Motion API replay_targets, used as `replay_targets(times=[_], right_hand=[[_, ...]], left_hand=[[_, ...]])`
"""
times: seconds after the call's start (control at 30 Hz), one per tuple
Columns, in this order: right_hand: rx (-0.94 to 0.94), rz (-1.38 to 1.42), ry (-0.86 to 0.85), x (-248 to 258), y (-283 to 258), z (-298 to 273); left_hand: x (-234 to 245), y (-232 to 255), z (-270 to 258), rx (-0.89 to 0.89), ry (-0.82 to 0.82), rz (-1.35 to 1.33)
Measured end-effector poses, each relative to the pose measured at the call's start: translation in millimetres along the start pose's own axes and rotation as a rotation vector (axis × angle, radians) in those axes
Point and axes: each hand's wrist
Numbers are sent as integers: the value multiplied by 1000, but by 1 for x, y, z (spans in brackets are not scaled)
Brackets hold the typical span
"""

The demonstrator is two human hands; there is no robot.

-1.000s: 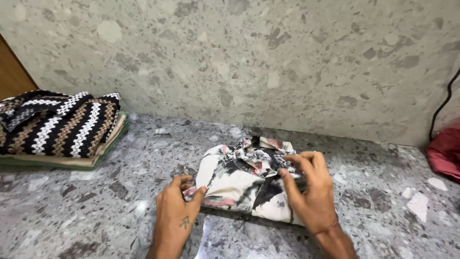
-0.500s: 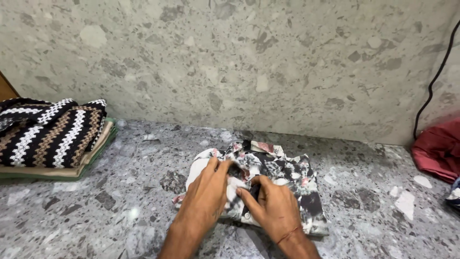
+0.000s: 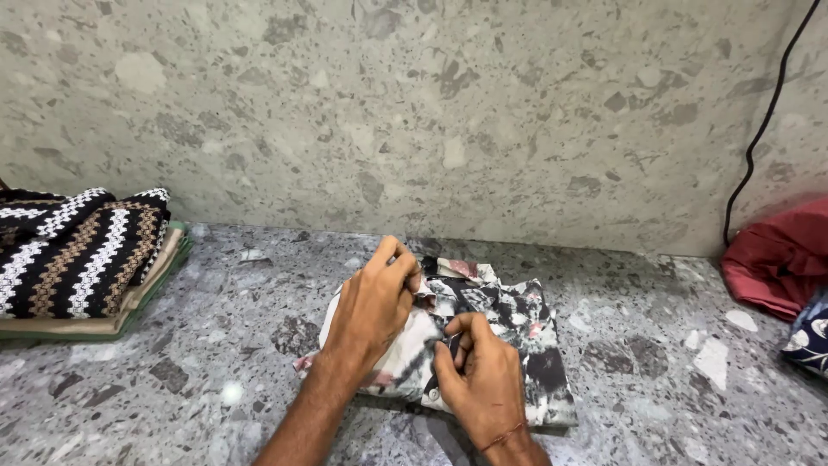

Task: The person folds a patterned shirt on a marble countertop, smoothing the fabric and aligning the edges before stacking it. They then unfold a pink shirt, button the collar, and smooth the front of the garment.

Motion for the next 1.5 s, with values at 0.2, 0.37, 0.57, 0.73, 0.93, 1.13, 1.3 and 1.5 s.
replay_targets(times=[0.2,0.37,0.57,0.73,0.93,1.13,1.3,1.5], right_hand=[[-122,71,35,2,-16,6],[-208,11,-129,9,-27,19],[-192,-85,-184,-11,-3,49],[-244,-34,-191,-22,9,56],[-255,-111,-158,-11,-11,54],[-215,-162,-157,-12,-14,51],[-250,-225,-92,-7,-26,55],[-245,-211,-202,-18,-13,57]], left_hand=[[2,-4,-5,23,17,-26],[17,1,-1,50,-251,-73],[26,-5,11,71,-271,-98],[23,-27,28,16,-378,115],[13,-56,34,-58,-387,86],[16,-68,38,-135,-273,-3],[17,-61,40,-114,-342,-20],[14,-68,47,-141,-335,-91]])
Point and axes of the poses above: each hand's wrist, its own z-axis towards the middle knuckle, its own x-axis out of the back of the hand, y = z × x, and after that the axes turned 12 degrees about -z, right-handed
